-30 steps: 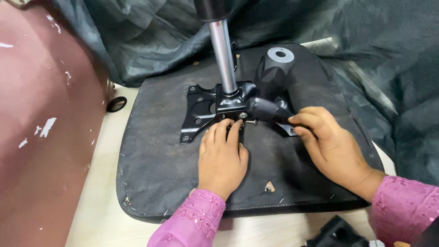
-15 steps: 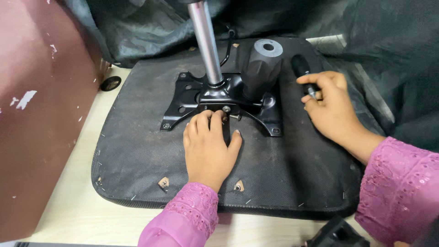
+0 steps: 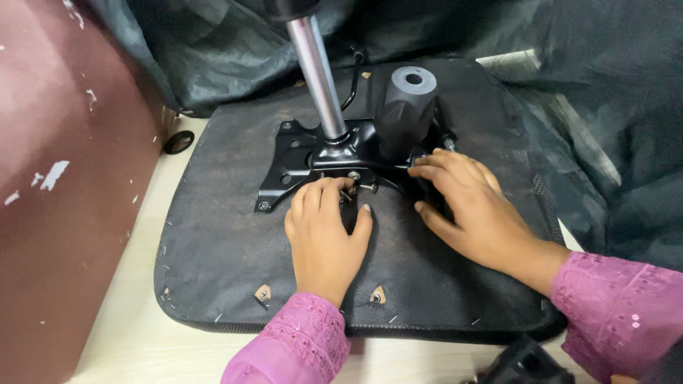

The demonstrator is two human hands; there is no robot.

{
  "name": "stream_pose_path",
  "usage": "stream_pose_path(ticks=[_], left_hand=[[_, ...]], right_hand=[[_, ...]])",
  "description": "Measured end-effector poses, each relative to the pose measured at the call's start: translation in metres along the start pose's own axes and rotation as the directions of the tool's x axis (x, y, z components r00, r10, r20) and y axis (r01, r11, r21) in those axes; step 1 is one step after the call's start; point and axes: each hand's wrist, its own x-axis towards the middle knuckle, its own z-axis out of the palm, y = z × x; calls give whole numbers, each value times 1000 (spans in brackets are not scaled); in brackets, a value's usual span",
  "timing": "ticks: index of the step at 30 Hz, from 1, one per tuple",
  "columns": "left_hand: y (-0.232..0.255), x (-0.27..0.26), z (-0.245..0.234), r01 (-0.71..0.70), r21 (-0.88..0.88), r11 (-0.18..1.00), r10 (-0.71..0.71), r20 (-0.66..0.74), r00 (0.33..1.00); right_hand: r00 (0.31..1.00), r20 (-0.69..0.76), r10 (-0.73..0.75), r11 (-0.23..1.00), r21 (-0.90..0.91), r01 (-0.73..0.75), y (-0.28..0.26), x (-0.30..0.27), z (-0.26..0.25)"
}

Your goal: The person assembles a chair base by attaching a black metal bracket to an inverted chair seat using a screwdriver and several screws. They position the bracket, insert screws, and tighten them to secure the base to the seat.

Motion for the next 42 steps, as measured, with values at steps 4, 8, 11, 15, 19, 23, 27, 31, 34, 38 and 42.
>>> stream_pose_path(ticks=[4, 8, 11, 15, 19, 23, 27, 31, 34, 38, 42], left_hand=[[-4, 3, -7, 24, 69, 997, -23, -26, 999], [-31, 12, -21, -30, 174, 984, 41, -60, 997], [-61, 19, -34, -36, 275, 961, 49, -43, 998], [-90, 23, -41, 76, 198, 977, -95, 84, 992], [-101, 21, -38, 129, 146, 981, -138, 49, 989], [-99, 21, -37, 151, 128, 980, -158, 42, 987], [-96, 21, -38, 184, 109, 977, -190, 47, 981], [-96, 20, -38, 154, 124, 980, -160, 37, 986], [-98, 19, -36, 109, 147, 983, -113, 20, 993], [-100, 16, -34, 65, 174, 983, -67, 1, 998], [-100, 14, -34, 70, 180, 981, -71, -1, 997]], right_hand=[[991, 18, 134, 990, -34, -133, -12, 5, 8], [989, 0, 147, 988, -55, -146, -19, 6, 13], [977, -3, 215, 976, -47, -214, -25, 6, 18], [945, 16, 326, 945, -3, -326, -29, 8, 24], [962, 10, 271, 962, 23, -271, -23, 10, 27], [963, 25, 268, 962, 41, -269, -16, 12, 29], [972, 17, 235, 971, 49, -235, -13, 11, 31], [979, 12, 205, 975, 87, -206, -9, 10, 33], [979, 19, 202, 975, 90, -203, -6, 10, 34], [981, 43, 189, 974, 117, -193, -3, 9, 34], [987, 33, 157, 976, 150, -160, -2, 10, 34]])
